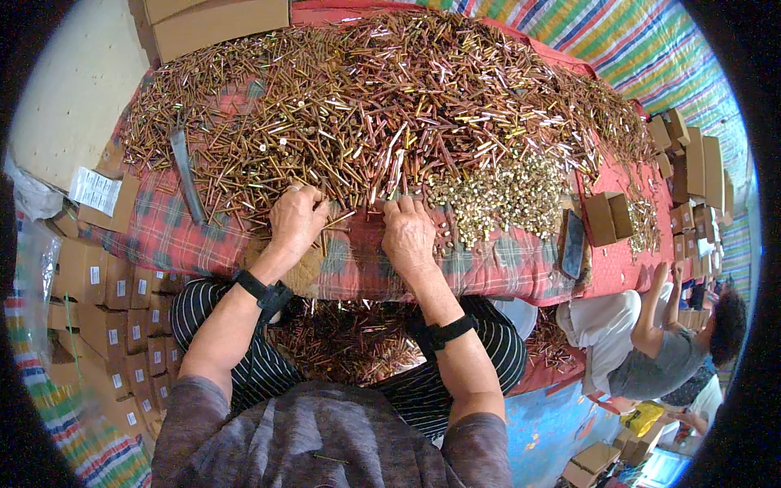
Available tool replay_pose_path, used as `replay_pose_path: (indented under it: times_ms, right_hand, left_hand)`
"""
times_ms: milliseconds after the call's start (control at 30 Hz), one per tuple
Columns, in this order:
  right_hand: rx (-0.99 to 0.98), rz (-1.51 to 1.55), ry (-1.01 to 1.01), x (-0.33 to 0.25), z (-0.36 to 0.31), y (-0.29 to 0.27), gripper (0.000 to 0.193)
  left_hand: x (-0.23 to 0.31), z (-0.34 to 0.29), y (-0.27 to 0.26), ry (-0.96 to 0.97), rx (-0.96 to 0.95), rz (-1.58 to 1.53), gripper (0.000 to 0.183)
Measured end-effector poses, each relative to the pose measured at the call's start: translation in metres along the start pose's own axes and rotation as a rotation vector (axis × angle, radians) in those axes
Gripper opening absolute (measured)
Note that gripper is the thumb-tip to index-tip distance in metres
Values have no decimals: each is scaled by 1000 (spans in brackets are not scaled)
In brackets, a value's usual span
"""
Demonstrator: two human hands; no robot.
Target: Sorting and inspecting small metal rods and gold-colored caps at a workstation.
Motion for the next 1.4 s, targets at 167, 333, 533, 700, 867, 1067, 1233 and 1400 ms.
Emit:
replay_pose_path:
  times_ms: [167, 333, 533, 700, 867, 1067, 1233, 1400]
  right_hand:
    - [-13, 33, 108, 7, 0, -2, 16]
    - [14, 855, 687, 8, 2, -13, 30]
    - [63, 1231, 923, 8, -9, -18, 36]
    - [87, 1283, 933, 8, -15, -16, 36]
    - [144, 1390, 1006, 10, -20, -10, 35]
    - [139, 1324, 888, 1, -14, -18, 33]
    - [201, 1301, 930, -1, -12, -29, 32]
    - [175, 1233, 949, 7, -21, -22, 33]
  left_hand:
    - [8, 2, -2, -67, -49, -142, 12]
    - [20, -21, 16, -547, -410, -1085, 23]
    - [41, -40, 16, -589, -539, -1181, 23]
    - [42, -40, 17, -518, -540, -1172, 20]
    - [37, -44, 26, -536, -508, -1186, 16]
    - [45, -39, 13, -158, -373, -824, 15]
    - [37, -37, 15, -441, -417, -1040, 14]
    - [25, -36, 21, -810, -345, -1524, 11]
Point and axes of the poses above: each hand's wrist, its own z-axis towards the middle knuckle, its own y-axis out of the palm, x = y × z, the point moved 8 cm from there along z, towards the middle knuckle, and after that the axes turned 10 degrees about x, right-handed, at the moved point
